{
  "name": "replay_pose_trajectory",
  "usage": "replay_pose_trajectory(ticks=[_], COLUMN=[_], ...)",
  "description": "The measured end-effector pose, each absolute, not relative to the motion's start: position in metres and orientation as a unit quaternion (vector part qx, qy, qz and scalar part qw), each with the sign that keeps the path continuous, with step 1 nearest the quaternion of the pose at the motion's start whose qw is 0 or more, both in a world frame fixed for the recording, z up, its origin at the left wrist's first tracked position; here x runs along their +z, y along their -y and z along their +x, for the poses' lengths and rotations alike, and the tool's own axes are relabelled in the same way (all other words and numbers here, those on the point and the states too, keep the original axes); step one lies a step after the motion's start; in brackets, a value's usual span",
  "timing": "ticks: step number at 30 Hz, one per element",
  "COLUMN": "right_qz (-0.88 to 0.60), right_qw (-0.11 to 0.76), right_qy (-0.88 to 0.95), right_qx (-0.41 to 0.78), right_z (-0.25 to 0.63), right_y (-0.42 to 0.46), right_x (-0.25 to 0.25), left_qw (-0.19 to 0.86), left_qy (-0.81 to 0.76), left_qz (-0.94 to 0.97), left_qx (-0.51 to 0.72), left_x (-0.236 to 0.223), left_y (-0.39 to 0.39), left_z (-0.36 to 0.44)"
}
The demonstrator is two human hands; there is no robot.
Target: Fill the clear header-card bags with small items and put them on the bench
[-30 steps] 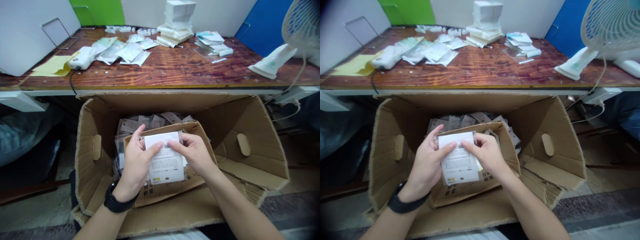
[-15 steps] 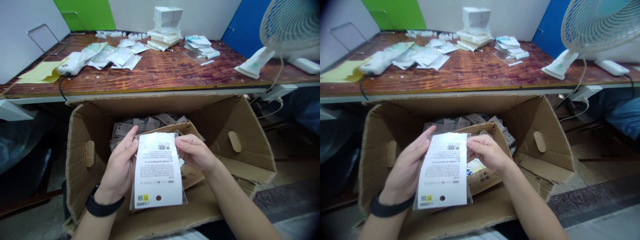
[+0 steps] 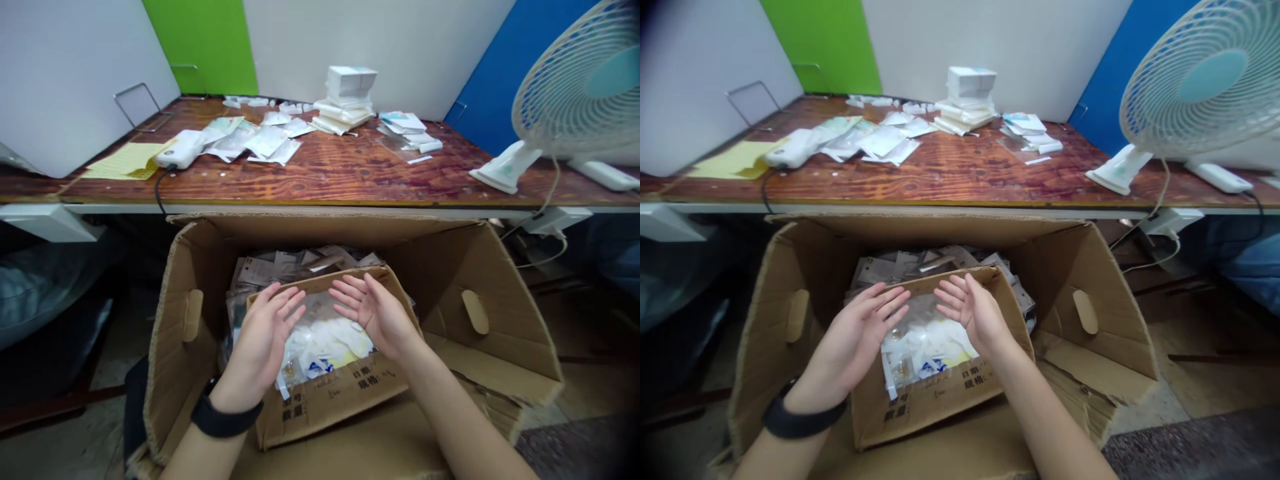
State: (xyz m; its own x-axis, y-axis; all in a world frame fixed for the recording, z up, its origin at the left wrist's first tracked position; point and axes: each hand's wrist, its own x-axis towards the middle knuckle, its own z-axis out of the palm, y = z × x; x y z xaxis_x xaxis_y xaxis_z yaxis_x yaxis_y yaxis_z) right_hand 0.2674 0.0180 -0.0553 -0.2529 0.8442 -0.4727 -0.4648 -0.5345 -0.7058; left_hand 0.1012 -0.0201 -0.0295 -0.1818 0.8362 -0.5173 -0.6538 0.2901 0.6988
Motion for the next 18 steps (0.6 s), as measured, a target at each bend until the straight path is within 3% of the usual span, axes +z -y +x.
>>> replay_pose_trajectory(ticks=[10, 15, 18], right_qz=[-0.503, -0.546, -0.521], right_qw=[0.421, 0.456, 0.421], right_qy=[0.329, 0.506, 0.658], right_qx=[0.68, 0.488, 0.343], right_z=[0.268, 0.272, 0.269], right_y=[-0.025, -0.032, -0.044], right_x=[-0.07, -0.059, -0.042], left_qw=[0.615, 0.551, 0.482], left_qy=[-0.525, -0.566, -0.602], left_qz=[0.146, 0.243, 0.33], left_qx=[0.57, 0.564, 0.544], left_x=[-0.035, -0.017, -0.007], left_y=[0.019, 0.021, 0.025], left_z=[0.097, 0.081, 0.067])
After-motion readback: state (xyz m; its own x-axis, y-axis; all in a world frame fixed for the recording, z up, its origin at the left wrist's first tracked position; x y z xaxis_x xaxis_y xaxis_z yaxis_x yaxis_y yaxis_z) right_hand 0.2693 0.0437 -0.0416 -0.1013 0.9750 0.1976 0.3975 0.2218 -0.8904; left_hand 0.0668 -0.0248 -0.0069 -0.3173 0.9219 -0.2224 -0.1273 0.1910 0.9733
